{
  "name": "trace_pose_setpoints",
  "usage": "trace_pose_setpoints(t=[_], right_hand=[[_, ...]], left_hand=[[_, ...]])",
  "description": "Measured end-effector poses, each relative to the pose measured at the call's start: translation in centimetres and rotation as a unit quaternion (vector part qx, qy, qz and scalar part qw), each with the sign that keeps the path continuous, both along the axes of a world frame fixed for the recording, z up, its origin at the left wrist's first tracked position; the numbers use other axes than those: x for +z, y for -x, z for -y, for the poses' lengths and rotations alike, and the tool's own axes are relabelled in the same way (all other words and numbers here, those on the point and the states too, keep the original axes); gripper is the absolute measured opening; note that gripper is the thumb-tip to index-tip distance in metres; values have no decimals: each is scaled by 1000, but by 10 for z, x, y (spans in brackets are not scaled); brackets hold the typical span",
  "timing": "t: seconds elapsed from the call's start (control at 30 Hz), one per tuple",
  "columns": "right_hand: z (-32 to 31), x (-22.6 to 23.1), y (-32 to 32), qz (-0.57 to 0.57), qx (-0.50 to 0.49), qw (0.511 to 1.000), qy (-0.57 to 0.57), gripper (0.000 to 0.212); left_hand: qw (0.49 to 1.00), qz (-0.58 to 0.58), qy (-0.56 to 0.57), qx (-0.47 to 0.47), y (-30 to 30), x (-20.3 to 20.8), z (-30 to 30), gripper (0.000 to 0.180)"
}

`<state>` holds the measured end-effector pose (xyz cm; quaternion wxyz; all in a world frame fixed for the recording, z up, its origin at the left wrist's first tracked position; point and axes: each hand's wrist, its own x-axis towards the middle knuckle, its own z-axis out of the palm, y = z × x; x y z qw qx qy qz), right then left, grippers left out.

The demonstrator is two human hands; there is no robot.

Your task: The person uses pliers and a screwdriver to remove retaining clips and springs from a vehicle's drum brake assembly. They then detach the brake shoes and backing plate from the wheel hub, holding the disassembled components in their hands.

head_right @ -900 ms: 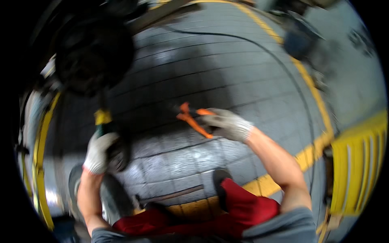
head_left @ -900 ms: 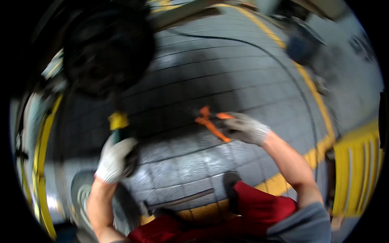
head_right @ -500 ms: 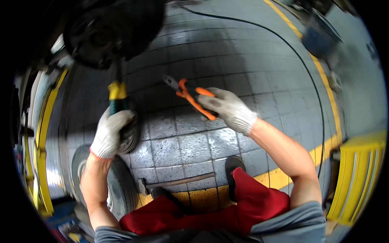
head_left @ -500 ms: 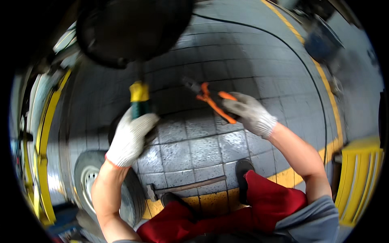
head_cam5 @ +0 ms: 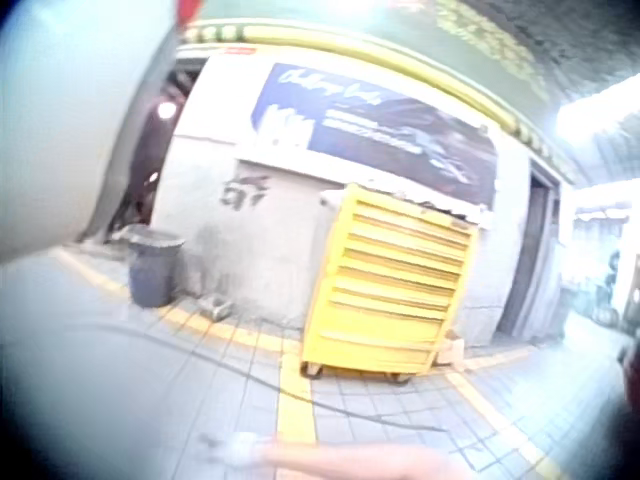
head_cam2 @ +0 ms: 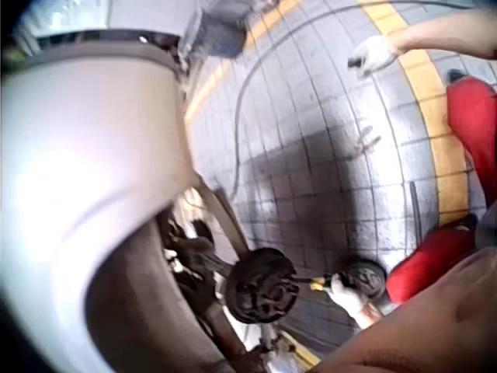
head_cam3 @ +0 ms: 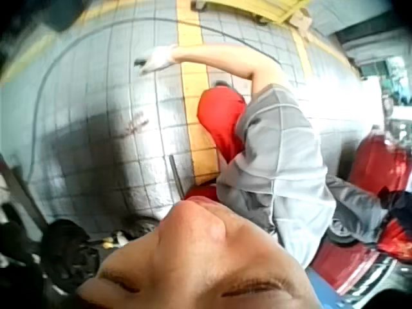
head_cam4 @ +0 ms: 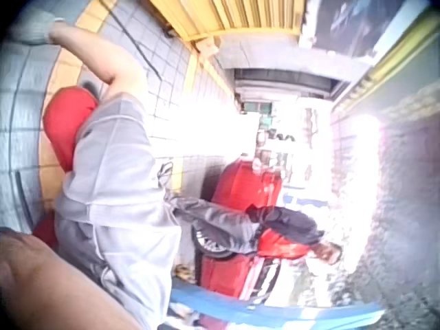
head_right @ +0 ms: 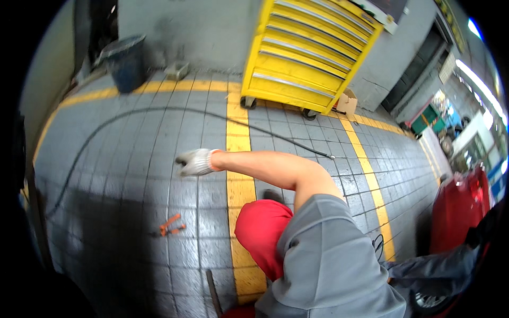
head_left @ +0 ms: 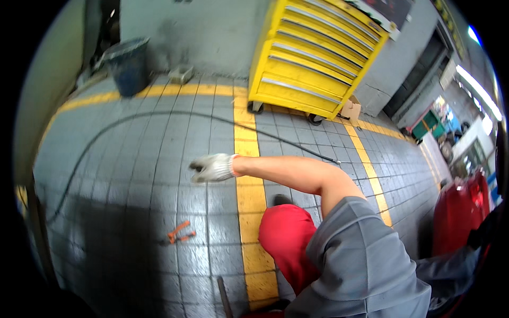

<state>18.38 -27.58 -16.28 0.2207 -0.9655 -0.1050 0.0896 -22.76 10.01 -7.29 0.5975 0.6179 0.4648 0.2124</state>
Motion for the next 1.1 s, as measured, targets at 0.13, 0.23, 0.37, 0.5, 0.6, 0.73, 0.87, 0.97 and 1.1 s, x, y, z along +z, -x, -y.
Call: trace_pose_setpoints(t=[0.13,0.23,0.37,0.5,0.6,0.73,0.87,0.97,1.1], right_hand=[[140,60,-7,216,-184,946,-155,55],[261,135,-15,314,-317,869,-212,52],[433,269,-37,459,-416,757,-208,48],[573,409,-73,619,-453,631,-112,46],[642,493,-106,632,-504,587,-41,48],[693,561,-141,467,-545,689,104,55],[727,576,-169,331,-491,775,219,51],[746,576,-183,300,-493,798,177,55],[756,574,-193,307,-488,793,197,49]], left_hand=[[994,42,10,-100,-84,-2,51,15],[986,62,6,-156,-161,21,109,15],[971,82,-1,-224,-259,78,194,15],[958,96,-5,-271,-329,127,264,15],[949,108,-12,-296,-363,150,302,15],[944,113,0,-309,-397,165,331,15],[935,120,9,-335,-425,175,353,15],[926,130,10,-355,-439,182,367,15],[911,149,13,-384,-453,191,383,15]])
